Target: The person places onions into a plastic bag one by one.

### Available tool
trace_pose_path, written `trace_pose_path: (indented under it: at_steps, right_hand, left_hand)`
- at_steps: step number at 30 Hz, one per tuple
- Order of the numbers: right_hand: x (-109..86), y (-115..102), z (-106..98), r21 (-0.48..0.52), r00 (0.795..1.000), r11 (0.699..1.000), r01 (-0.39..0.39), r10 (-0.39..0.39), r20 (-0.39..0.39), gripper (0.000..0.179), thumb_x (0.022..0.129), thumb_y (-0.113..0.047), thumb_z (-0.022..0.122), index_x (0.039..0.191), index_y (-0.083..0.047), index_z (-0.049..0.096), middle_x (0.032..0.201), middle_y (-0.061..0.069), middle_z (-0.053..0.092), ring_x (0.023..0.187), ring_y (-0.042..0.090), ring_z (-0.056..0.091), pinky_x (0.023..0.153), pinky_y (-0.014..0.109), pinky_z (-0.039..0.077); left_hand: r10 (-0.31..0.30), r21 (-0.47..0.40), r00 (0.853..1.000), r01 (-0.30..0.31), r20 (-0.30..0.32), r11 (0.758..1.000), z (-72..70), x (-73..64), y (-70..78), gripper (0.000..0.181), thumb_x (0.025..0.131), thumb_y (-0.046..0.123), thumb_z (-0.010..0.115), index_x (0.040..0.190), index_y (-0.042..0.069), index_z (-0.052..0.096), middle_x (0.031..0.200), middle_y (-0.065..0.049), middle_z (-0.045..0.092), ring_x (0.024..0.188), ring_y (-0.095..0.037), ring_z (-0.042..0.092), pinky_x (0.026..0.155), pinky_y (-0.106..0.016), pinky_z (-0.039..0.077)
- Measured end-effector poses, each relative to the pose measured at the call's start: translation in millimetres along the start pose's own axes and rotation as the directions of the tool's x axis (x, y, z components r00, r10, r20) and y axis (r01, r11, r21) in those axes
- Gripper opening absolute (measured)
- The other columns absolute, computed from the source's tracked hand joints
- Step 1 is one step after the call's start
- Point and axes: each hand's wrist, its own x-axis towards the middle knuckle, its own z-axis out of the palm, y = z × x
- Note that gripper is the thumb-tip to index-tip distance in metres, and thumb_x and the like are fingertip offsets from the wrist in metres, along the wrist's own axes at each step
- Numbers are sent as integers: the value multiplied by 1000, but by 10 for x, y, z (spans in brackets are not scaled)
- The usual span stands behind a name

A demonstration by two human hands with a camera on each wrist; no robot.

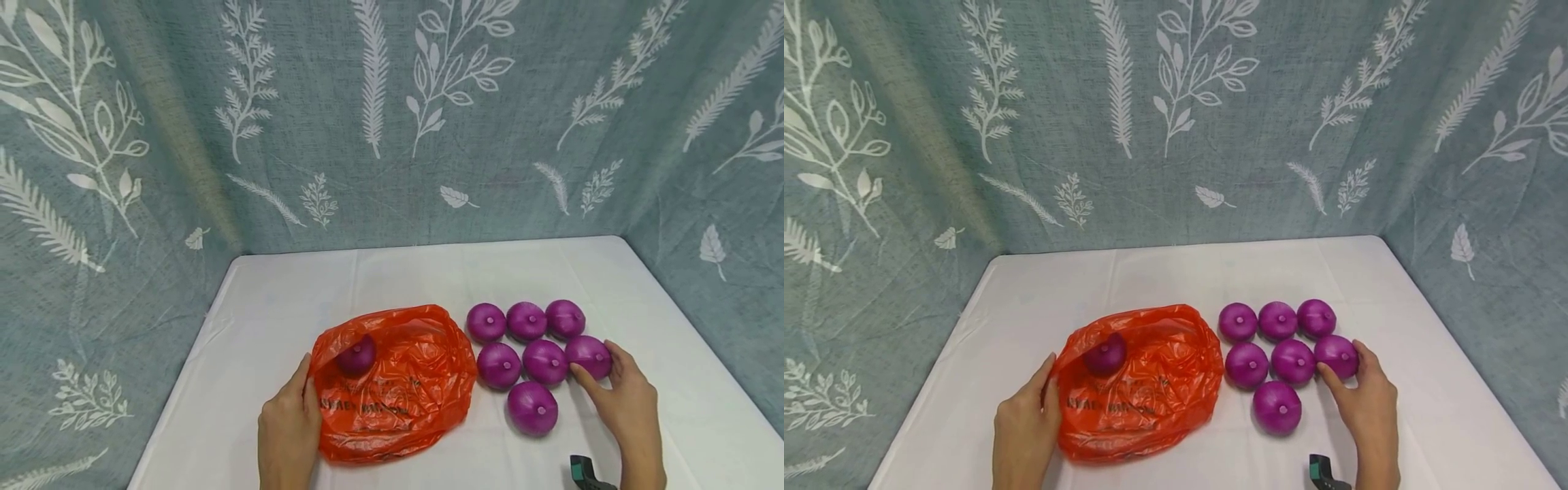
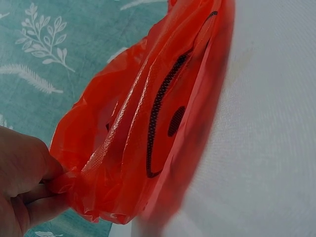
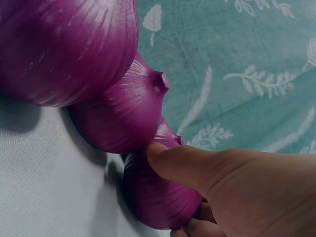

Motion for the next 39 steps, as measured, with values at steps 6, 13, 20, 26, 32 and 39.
trace_pose_path:
  at_steps: [6, 13, 20, 26, 32, 39]
  right_hand:
    - [13, -4, -4, 13, 1000, 1000, -16, 16, -23, 94, 85, -51, 72, 150, 4, 31, 145, 30, 38, 132, 46, 39, 105, 60, 35]
    - [13, 16, -24, 8, 996, 999, -42, 43, -73, 93, 85, -52, 71, 149, 4, 33, 141, 30, 42, 128, 48, 44, 104, 61, 36]
    - [-21, -6, -93, 56, 987, 997, -49, 57, -148, 89, 84, -49, 73, 149, 0, 36, 137, 28, 48, 125, 47, 48, 105, 61, 36]
    - [-86, -79, -167, 117, 974, 993, -31, 56, -218, 86, 83, -45, 76, 148, -4, 40, 137, 28, 49, 125, 44, 49, 103, 56, 40]
    - [-133, -160, -208, 167, 969, 986, -19, 59, -241, 88, 80, -47, 78, 149, -7, 40, 140, 26, 47, 128, 40, 49, 101, 51, 43]
    - [-168, -248, -190, 193, 963, 981, 3, 50, -266, 85, 79, -45, 80, 148, -10, 43, 142, 24, 48, 129, 37, 48, 100, 47, 44]
  left_hand:
    - [-7, 3, 1000, 7, 0, 1000, -11, -4, 18, 43, 92, 4, 67, 133, 0, 59, 120, -21, 65, 101, -36, 67, 76, -46, 56]
    - [-11, 13, 1000, 11, -2, 1000, -13, -3, 27, 42, 92, 5, 67, 133, 0, 59, 120, -21, 65, 101, -36, 67, 75, -46, 56]
    - [0, 10, 1000, 0, -16, 1000, -12, -11, 23, 41, 92, 5, 66, 132, 0, 60, 118, -21, 66, 98, -37, 68, 74, -47, 56]
    - [-1, 14, 1000, 1, -16, 1000, -17, -11, 29, 41, 92, 5, 66, 132, 0, 60, 119, -21, 66, 99, -37, 68, 74, -48, 56]
    - [10, 9, 999, -10, -32, 1000, -12, -15, 23, 40, 92, 4, 65, 132, 1, 60, 117, -21, 67, 97, -37, 68, 74, -48, 57]
    - [-1, 12, 1000, 1, -21, 1000, -17, -22, 39, 41, 92, 4, 66, 132, 0, 60, 118, -22, 66, 98, -38, 68, 74, -49, 56]
